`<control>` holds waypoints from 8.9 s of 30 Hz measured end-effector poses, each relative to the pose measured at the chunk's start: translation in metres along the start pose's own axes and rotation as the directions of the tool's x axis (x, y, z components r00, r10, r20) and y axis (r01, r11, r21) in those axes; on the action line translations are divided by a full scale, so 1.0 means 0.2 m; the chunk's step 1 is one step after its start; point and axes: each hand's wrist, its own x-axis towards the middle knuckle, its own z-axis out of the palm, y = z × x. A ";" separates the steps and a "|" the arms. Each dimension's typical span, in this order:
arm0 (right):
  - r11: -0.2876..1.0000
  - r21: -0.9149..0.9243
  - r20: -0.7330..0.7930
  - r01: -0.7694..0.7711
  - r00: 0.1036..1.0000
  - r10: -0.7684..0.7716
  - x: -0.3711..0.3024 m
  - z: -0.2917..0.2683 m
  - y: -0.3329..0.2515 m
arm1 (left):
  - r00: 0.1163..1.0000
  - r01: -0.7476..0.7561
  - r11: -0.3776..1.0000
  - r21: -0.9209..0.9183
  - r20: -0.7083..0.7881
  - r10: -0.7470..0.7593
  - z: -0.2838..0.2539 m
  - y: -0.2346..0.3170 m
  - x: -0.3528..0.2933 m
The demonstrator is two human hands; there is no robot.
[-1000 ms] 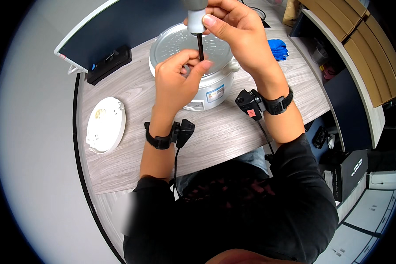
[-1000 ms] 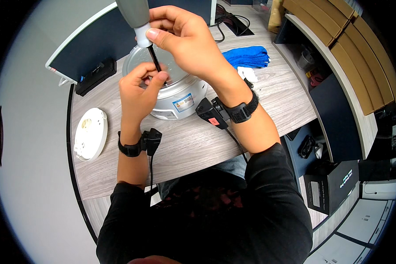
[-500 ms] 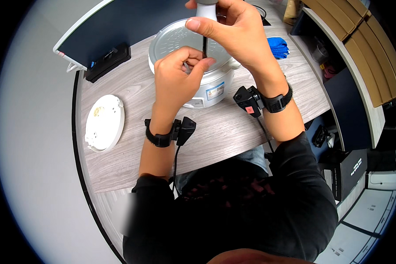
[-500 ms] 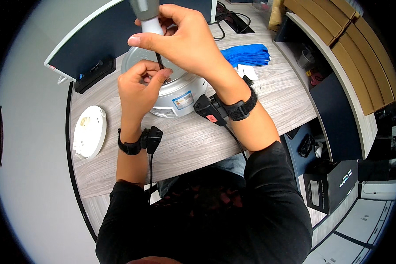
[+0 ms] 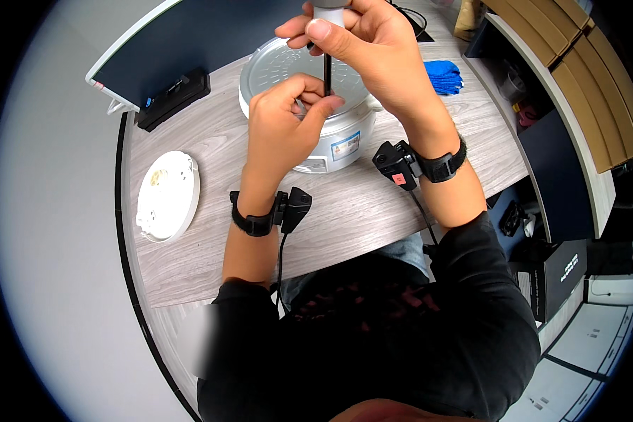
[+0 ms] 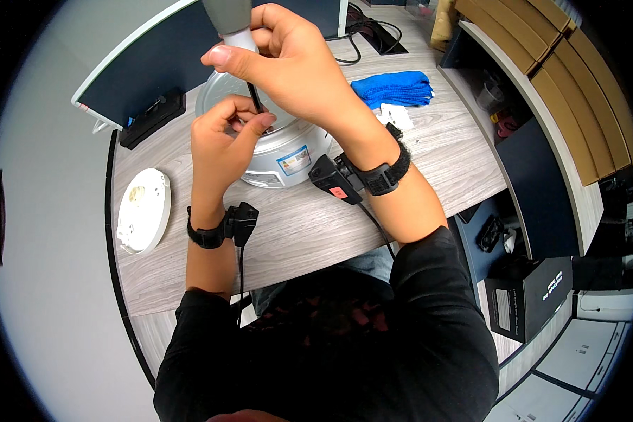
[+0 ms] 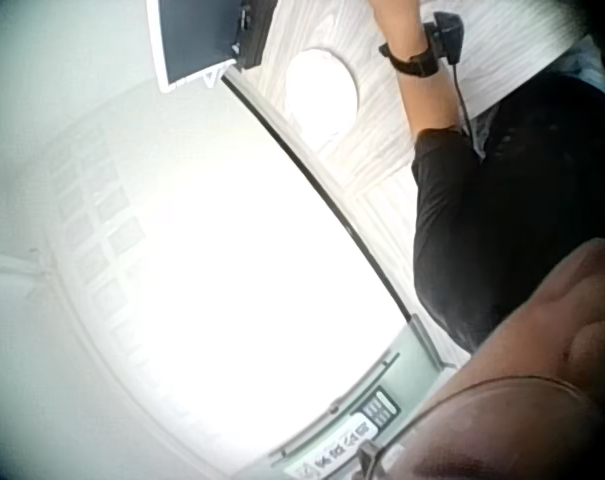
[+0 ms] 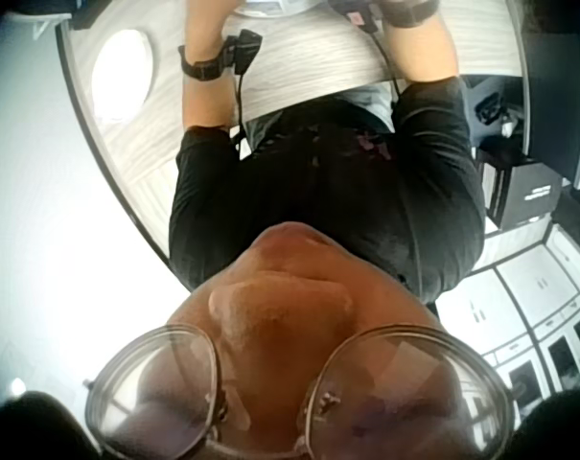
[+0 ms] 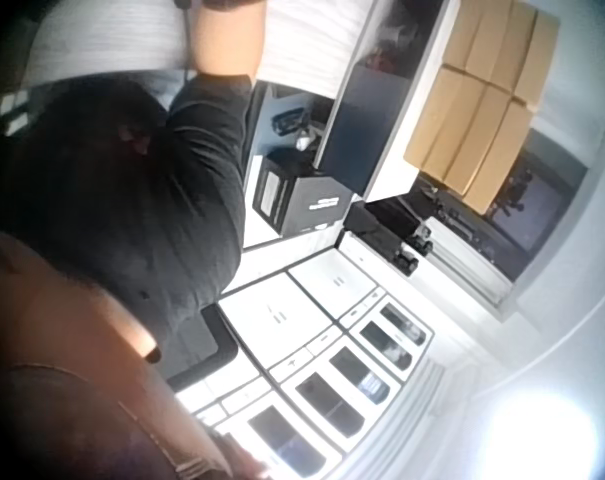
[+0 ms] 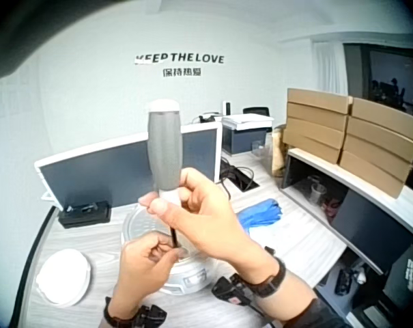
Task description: The person wipes the exterior of a white rice cooker with a blue cloth, then uses a screwdriver to remove screws from the lid and body. They remove the lid and inner metal tray, placing them on the table, and continue to unscrew components from the main body.
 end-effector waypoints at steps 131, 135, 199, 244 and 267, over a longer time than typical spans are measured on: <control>0.816 -0.561 -0.205 -0.143 0.978 0.030 -0.34 -0.01 -0.03 | 0.932 -0.353 0.880 0.318 0.200 0.302 -0.18 -0.04 -0.09; 0.832 -0.548 -0.201 -0.088 0.979 -0.030 -0.31 -0.02 -0.06 | 0.931 -0.363 0.876 0.317 0.170 0.324 -0.09 -0.03 -0.10; 0.849 -0.527 -0.020 0.053 0.997 -0.075 -0.12 -0.04 -0.20 | 0.997 -0.076 0.994 0.073 0.008 0.076 0.05 0.05 -0.04; 0.984 -0.177 0.005 0.028 1.000 -0.027 -0.10 0.00 -0.11 | 0.999 -0.021 1.000 -0.010 0.028 0.021 0.05 0.06 -0.04; 0.982 -0.181 -0.062 0.056 0.996 -0.068 -0.10 0.02 -0.08 | 0.999 -0.041 0.998 0.042 0.037 0.039 0.05 0.08 -0.04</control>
